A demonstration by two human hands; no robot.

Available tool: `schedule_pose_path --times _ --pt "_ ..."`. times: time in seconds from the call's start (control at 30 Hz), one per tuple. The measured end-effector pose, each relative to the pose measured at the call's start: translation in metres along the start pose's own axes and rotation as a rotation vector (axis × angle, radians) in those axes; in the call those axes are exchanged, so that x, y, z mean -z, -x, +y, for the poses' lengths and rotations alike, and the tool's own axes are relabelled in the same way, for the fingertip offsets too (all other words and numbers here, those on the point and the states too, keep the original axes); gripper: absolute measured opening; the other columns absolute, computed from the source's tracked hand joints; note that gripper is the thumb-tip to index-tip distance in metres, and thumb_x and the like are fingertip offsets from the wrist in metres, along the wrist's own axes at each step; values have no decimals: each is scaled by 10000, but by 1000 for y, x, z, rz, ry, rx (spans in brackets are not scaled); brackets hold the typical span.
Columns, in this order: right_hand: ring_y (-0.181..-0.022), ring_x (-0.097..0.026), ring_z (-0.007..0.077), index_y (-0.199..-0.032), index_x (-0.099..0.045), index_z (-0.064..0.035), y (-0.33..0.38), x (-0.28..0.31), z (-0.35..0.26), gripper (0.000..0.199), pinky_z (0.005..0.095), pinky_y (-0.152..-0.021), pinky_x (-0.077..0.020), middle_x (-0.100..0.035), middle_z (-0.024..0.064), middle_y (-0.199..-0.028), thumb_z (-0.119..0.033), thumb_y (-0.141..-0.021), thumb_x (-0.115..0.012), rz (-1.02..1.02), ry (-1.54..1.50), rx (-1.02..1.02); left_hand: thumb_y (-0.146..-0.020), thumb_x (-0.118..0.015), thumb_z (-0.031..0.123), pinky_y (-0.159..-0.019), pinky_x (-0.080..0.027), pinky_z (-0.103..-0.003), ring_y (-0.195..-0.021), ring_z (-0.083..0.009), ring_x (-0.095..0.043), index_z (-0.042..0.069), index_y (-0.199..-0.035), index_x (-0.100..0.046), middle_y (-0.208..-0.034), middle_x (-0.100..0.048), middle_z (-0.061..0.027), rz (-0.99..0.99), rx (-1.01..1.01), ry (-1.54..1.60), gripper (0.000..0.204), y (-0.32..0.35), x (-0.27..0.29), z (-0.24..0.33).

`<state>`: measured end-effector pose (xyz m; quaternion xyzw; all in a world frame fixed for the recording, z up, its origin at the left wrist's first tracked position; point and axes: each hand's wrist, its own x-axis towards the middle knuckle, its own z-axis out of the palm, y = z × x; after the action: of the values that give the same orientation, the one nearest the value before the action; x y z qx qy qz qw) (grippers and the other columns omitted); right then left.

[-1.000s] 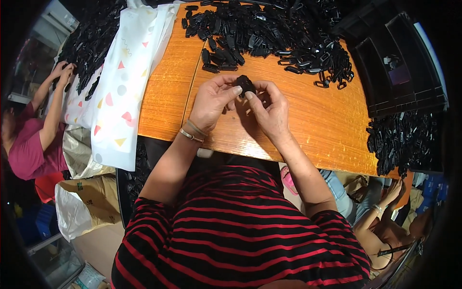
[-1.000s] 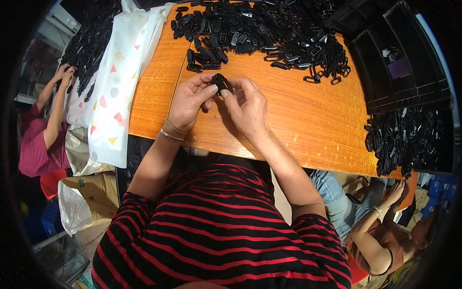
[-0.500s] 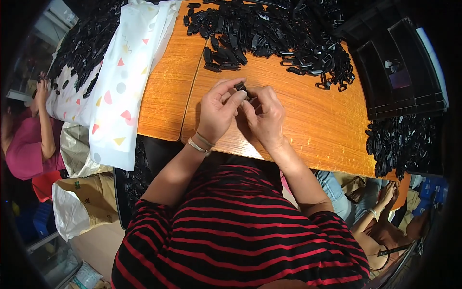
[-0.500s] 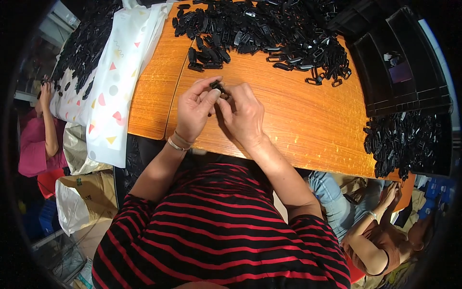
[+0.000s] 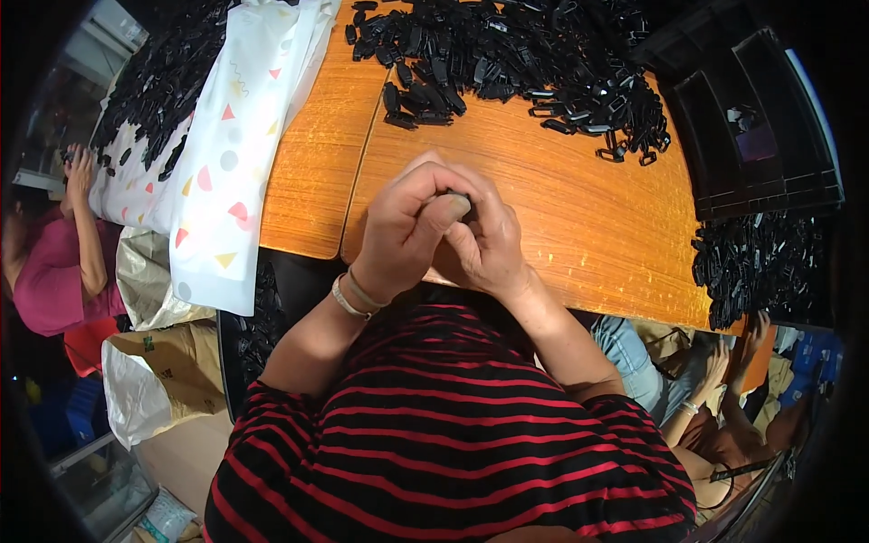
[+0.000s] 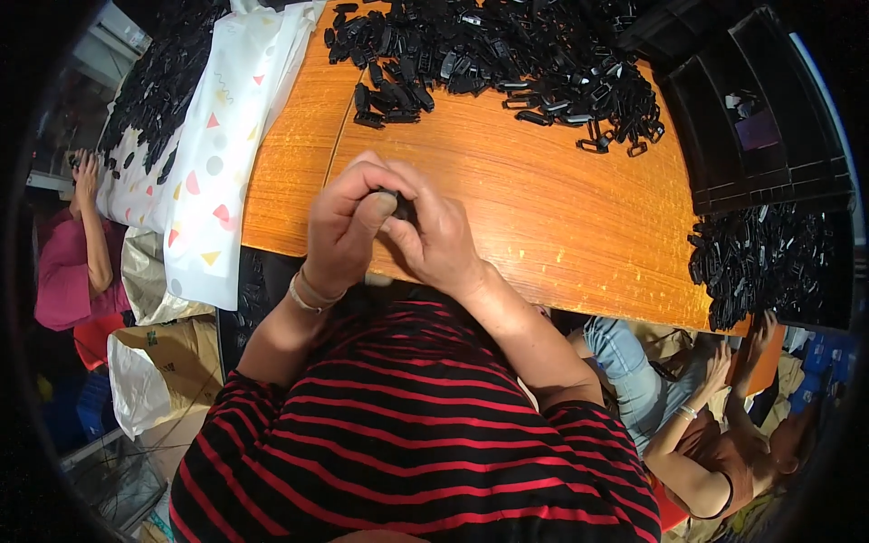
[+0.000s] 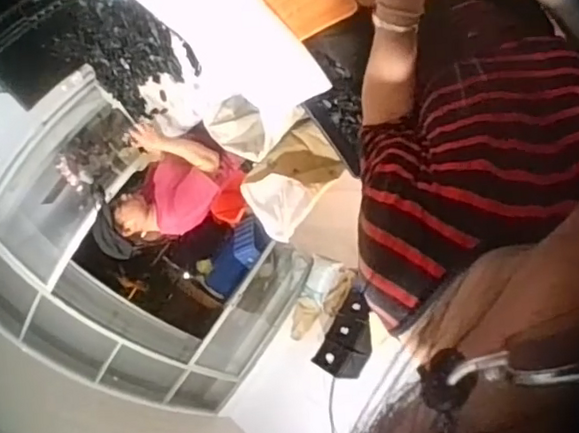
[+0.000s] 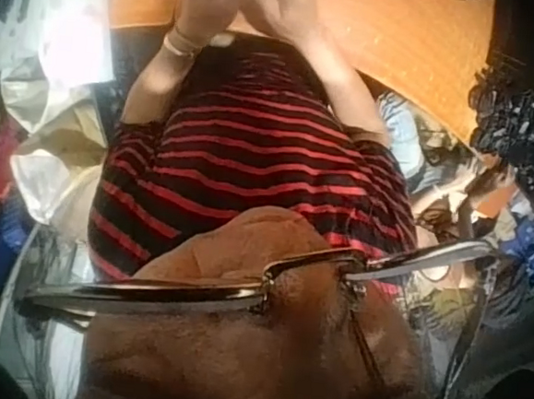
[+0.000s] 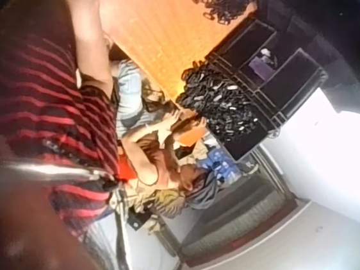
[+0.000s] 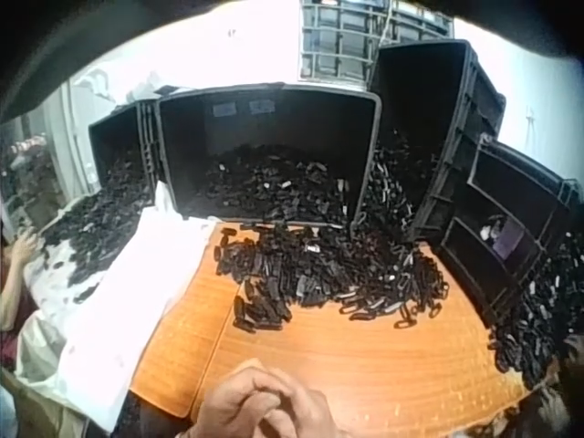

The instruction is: Assembling small black plastic components at a work table in a workshop environment.

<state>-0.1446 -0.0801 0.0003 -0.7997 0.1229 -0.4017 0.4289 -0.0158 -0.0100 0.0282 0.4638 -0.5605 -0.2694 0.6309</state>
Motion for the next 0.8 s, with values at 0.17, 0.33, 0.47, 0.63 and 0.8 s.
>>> schedule_pose_path --times 0.17,0.33,0.47,0.63,0.8 --pt "-904 -647 272 -1265 -503 -12 1 -25 -15 470 334 -756 -518 -634 146 -1022 -72 -834 -680 -43 -64 -202 -917 -548 50 -679 -453 -253 -756 -156 -568 -15 -922 -610 -824 -573 -74 -41 161 8 90 17 30 0" --pt "-730 -600 139 -1176 -610 -35 4 0 17 378 296 -661 -498 -617 51 -784 -83 -819 -723 -315 93 -128 -898 -590 97 -674 -482 -322 -726 -264 -620 -12 -919 -646 -795 -622 -133 -146 504 -502 124 75 103 18" --pt "-819 -672 230 -1106 -651 -29 -19 80 55 284 332 -723 -542 -692 112 -934 -112 -840 -705 -5 522 -214 -846 -672 127 -686 -493 -363 -776 -317 -643 10 -927 -678 -864 -654 -172 -354 589 -1079 142 123 151 36" --pt "-810 -671 338 -1086 -664 -59 -46 127 77 360 405 -725 -526 -692 184 -835 -353 -880 -656 42 1023 -479 -868 -666 60 -605 -458 -276 -649 -115 -550 -25 -968 -659 -722 -593 -41 -64 554 -705 132 106 132 29" --pt "-823 -672 378 -972 -638 -17 -60 122 81 409 454 -716 -523 -695 205 -847 -408 -856 -674 -31 1105 -570 -880 -651 98 -642 -486 -307 -671 -202 -601 16 -1045 -641 -760 -624 -85 -8 155 -716 185 30 99 -24"
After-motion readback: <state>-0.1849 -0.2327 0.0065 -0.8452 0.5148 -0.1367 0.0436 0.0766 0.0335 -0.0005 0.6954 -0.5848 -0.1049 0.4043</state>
